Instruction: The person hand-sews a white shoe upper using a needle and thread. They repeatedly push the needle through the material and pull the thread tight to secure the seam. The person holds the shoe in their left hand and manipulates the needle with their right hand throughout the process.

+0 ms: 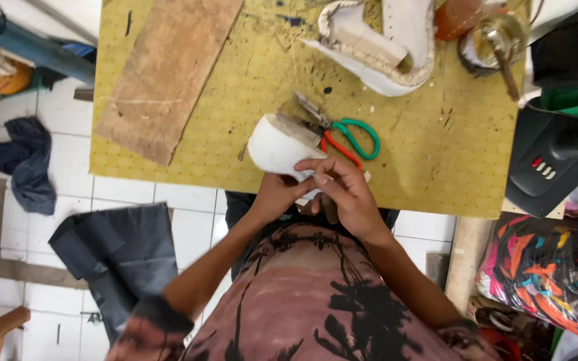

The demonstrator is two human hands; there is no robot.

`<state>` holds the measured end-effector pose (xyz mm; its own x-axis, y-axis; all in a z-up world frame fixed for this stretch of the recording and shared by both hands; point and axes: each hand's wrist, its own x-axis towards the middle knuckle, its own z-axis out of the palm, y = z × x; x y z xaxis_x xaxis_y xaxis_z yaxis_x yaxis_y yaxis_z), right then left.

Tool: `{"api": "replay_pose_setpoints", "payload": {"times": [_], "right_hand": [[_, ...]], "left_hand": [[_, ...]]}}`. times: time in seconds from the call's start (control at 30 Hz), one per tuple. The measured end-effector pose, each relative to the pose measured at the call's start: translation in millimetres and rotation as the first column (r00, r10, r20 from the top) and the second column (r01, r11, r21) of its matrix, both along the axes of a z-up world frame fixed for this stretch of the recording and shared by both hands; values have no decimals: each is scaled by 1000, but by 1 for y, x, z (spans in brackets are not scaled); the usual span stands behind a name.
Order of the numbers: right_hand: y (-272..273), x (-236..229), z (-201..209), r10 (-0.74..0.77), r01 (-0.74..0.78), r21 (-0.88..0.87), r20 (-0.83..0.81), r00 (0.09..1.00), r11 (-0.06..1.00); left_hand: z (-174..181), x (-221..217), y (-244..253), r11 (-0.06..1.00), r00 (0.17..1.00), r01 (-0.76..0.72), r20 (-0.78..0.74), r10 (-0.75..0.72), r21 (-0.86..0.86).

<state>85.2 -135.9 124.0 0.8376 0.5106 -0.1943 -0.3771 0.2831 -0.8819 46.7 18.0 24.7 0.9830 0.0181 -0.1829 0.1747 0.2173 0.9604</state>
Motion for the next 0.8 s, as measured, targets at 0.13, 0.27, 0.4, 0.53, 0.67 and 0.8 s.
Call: {"api": "replay_pose_setpoints", "payload": {"times": [0.13,0.27,0.4,0.53,0.67,0.8], "right_hand": [[-3,-5,-29,-85,88,49,-64,994,995],[-4,12,-27,-151,163,-117,101,983,980],[1,6,-18,-171,207,-193,187,967,959],[4,6,-18,-190,237,-205,225,956,950],[-3,4,-27,-191,219,-193,152,970,956],[-10,15,-22,10,-9,23,-56,998,1000]], "left_hand": [[-44,0,3,996,1000,28,-1,-28,-88],[-35,6,3,998,998,5,61,-1,-67],[-22,7,1,995,993,-6,115,18,-103],[-10,7,4,996,991,-34,124,44,-81],[14,10,1,988,990,-93,92,105,-125],[51,13,8,984,986,-145,64,152,-100]]}}
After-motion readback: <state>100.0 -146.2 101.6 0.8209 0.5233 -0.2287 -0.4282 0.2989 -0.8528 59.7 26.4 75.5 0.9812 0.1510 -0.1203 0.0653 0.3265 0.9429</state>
